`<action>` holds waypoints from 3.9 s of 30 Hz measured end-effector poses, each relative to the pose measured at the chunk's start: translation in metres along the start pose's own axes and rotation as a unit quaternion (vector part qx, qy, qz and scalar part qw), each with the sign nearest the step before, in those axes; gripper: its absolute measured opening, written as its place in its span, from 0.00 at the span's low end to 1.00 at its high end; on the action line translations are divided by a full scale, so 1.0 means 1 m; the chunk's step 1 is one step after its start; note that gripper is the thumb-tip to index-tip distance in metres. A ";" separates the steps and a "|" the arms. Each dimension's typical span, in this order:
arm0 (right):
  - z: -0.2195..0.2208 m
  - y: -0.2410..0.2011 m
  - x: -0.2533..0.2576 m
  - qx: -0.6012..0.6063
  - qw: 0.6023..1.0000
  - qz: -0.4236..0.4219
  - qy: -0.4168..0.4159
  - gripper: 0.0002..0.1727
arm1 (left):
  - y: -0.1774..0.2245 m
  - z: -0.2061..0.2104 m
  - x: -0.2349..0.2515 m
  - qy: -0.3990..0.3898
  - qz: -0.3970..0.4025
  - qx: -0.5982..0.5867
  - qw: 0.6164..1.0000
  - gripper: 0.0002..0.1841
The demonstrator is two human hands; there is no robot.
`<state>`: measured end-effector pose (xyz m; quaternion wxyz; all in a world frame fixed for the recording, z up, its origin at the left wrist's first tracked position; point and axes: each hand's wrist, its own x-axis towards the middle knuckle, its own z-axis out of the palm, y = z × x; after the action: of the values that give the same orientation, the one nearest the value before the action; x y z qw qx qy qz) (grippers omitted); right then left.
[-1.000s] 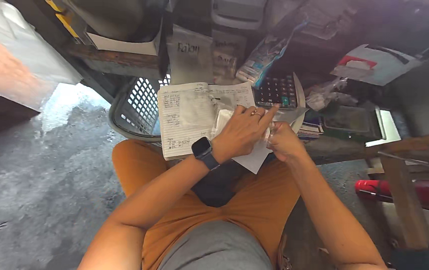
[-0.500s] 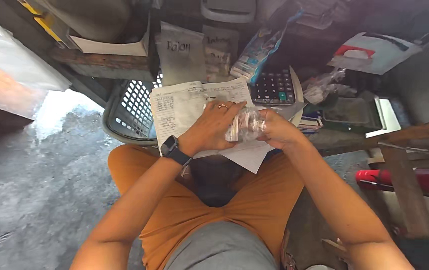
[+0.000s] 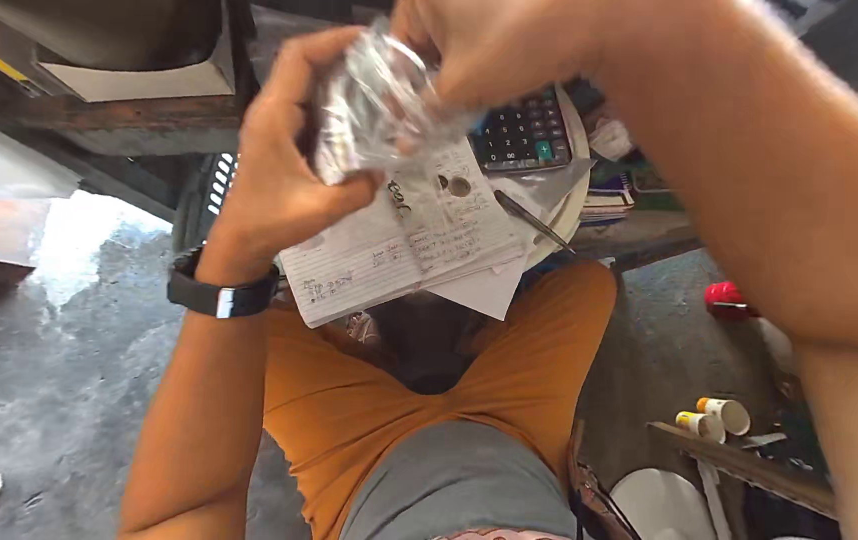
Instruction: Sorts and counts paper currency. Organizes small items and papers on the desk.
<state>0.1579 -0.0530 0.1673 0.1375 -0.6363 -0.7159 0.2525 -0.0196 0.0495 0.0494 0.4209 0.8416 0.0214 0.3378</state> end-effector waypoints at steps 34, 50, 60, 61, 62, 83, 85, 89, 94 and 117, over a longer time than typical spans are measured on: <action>0.088 0.164 -0.022 0.629 0.714 0.260 0.163 0.27 | -0.037 -0.047 -0.120 0.222 -0.163 -0.060 0.960 0.31; 0.102 0.168 -0.009 0.168 0.962 0.165 0.138 0.13 | -0.017 -0.038 -0.105 0.190 -0.149 -0.048 0.969 0.39; 0.104 0.169 -0.006 0.110 0.974 0.163 0.112 0.19 | -0.017 -0.039 -0.104 0.182 -0.151 -0.036 0.971 0.40; 0.103 0.166 -0.008 0.134 0.969 0.169 0.117 0.19 | -0.017 -0.039 -0.104 0.182 -0.150 -0.037 0.971 0.40; 0.102 0.165 -0.011 0.168 0.962 0.168 0.132 0.17 | -0.017 -0.039 -0.103 0.183 -0.152 -0.038 0.971 0.40; 0.086 0.152 -0.025 0.569 0.737 0.309 0.193 0.24 | -0.017 -0.032 -0.104 0.186 -0.167 -0.065 0.966 0.40; 0.092 0.149 -0.015 0.439 0.826 0.298 0.192 0.25 | -0.016 -0.030 -0.102 0.189 -0.168 -0.067 0.965 0.39; 0.102 0.141 0.004 0.163 0.966 0.191 0.053 0.28 | -0.017 -0.030 -0.101 0.170 -0.163 -0.068 0.970 0.42; 0.096 0.102 0.030 0.184 0.975 0.123 0.002 0.24 | -0.014 -0.029 -0.105 0.178 -0.191 -0.035 0.965 0.41; 0.108 0.161 0.054 0.152 0.980 0.066 0.106 0.13 | -0.029 -0.008 -0.089 -0.104 -0.278 0.043 0.954 0.37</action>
<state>0.2290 -0.0104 -0.0154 0.2908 -0.6769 -0.6070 0.2980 -0.0852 0.0450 -0.0174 0.4614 0.8503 0.2247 0.1166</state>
